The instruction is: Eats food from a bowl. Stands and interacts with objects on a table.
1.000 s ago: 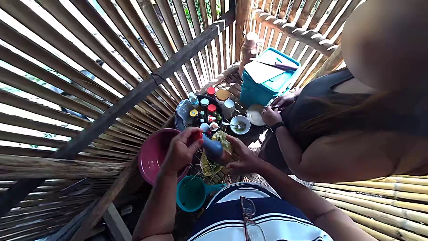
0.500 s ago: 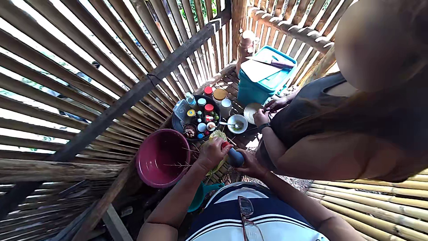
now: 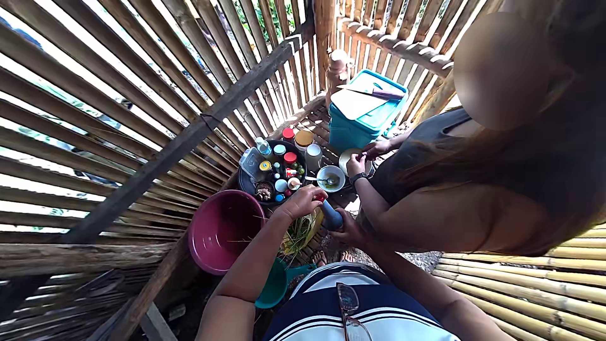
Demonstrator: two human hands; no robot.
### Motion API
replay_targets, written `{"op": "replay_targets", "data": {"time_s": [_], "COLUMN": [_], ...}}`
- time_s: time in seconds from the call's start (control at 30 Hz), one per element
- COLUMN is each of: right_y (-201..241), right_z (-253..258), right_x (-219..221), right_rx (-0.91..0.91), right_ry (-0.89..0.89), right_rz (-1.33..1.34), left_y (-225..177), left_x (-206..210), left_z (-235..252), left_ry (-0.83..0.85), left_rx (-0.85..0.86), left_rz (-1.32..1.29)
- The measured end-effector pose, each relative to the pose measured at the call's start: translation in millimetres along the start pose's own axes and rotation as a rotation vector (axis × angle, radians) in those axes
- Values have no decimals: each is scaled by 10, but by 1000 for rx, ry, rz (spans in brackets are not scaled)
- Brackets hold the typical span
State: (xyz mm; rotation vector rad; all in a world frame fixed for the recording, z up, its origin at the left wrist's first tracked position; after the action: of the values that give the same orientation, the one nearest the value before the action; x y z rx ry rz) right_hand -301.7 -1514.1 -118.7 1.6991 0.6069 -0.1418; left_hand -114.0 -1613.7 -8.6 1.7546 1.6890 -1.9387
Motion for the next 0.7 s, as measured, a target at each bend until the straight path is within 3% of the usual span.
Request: {"op": "replay_targets", "data": {"time_s": [0.1,0.23,0.3,0.53,0.7], "right_y": [-13,-16,-32,-116,-191], "right_z": [24,82,100,270,407], "right_x": [48,125,162,189,260], "right_rx": [41,113,136,359,522], "right_ry": [-59,-122,-141,-54,-11], "right_rz": [-19,-62,-76,2,111], "left_y": [27,-70,-38,277,447], "left_x": [47,112,136,47,85], "left_z": [136,273,332,244,-70], "left_ry": [-20,-59,-76,-321,-364], "left_rx": [-130,-473,-555,-516,-525], "left_rz": [64,253,306,77,-140]}}
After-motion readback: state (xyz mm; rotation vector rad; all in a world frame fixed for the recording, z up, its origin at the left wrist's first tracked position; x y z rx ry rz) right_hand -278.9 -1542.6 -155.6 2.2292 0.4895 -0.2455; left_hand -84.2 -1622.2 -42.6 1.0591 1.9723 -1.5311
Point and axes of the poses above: each hand's wrist, its own z-axis towards the middle knuckle, its own x-axis out of the palm, y = z × x, the point moved 2 cm from there along z, towards the middle knuckle, and after that the axes turned 6 degrees about x, right-handed, at the moved point
